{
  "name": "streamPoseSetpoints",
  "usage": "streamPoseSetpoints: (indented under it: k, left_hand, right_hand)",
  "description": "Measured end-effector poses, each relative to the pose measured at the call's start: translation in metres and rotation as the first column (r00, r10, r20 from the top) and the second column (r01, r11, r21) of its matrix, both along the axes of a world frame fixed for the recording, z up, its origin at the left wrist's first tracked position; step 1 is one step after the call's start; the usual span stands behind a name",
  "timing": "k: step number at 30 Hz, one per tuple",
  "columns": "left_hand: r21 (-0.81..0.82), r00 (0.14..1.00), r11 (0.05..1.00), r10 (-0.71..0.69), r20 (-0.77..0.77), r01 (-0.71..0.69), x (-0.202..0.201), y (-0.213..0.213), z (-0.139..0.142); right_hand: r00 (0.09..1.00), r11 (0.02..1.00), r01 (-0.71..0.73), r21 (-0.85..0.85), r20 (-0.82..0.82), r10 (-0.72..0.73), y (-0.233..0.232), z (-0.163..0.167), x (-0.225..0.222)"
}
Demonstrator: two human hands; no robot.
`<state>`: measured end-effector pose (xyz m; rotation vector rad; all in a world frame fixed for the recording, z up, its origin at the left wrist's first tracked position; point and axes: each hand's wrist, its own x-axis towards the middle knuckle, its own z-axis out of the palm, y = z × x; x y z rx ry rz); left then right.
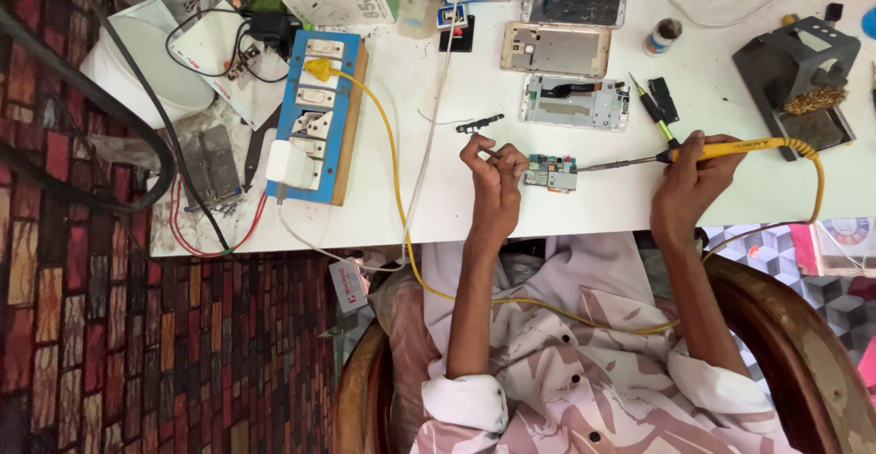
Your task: The person sits at a repair workbench and solders a disassembled phone motherboard, holding the board with one hand while applying a soldering iron to its components. Disassembled phone bodies, a screwdriver, and other repair tools remain on the bench around the work area.
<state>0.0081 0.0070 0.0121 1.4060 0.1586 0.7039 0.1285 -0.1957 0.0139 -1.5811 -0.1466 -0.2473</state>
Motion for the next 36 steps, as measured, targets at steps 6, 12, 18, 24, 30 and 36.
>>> streamPoseSetpoints:
  k: [6, 12, 18, 24, 30, 36]
  left_hand:
    - [-0.009, 1.0, 1.0, -0.006, -0.008, 0.006, -0.0002, -0.0011, -0.003]
    - [-0.003, 0.999, 1.0, -0.004, 0.034, 0.004, 0.0004, -0.0019, -0.0053]
    - [-0.04, 0.999, 0.999, -0.016, 0.031, 0.017, -0.0005, -0.002, -0.0038]
    - [-0.074, 0.999, 0.997, -0.031, 0.036, 0.034, -0.0028, -0.004, -0.0043]
    - [-0.036, 0.999, 0.999, -0.019, 0.039, 0.021, -0.0023, -0.0034, -0.0064]
    - [-0.043, 0.999, 0.999, -0.022, 0.032, 0.023, -0.0031, -0.004, -0.0057]
  right_hand:
    - [1.0, 0.997, -0.006, -0.072, -0.006, 0.006, -0.0036, -0.0008, -0.0007]
    - [1.0, 0.999, 0.001, -0.045, -0.01, -0.001, -0.0052, -0.0068, 0.002]
    - [0.999, 0.999, -0.034, -0.017, 0.007, 0.034, -0.0069, -0.0096, 0.0023]
    - [0.999, 0.999, -0.031, -0.037, 0.011, 0.031, -0.0059, -0.0059, -0.0019]
    - [1.0, 1.0, 0.003, -0.019, -0.014, -0.004, -0.0028, -0.0036, -0.0005]
    - [1.0, 1.0, -0.011, -0.028, 0.025, 0.012, -0.0023, -0.0037, 0.0004]
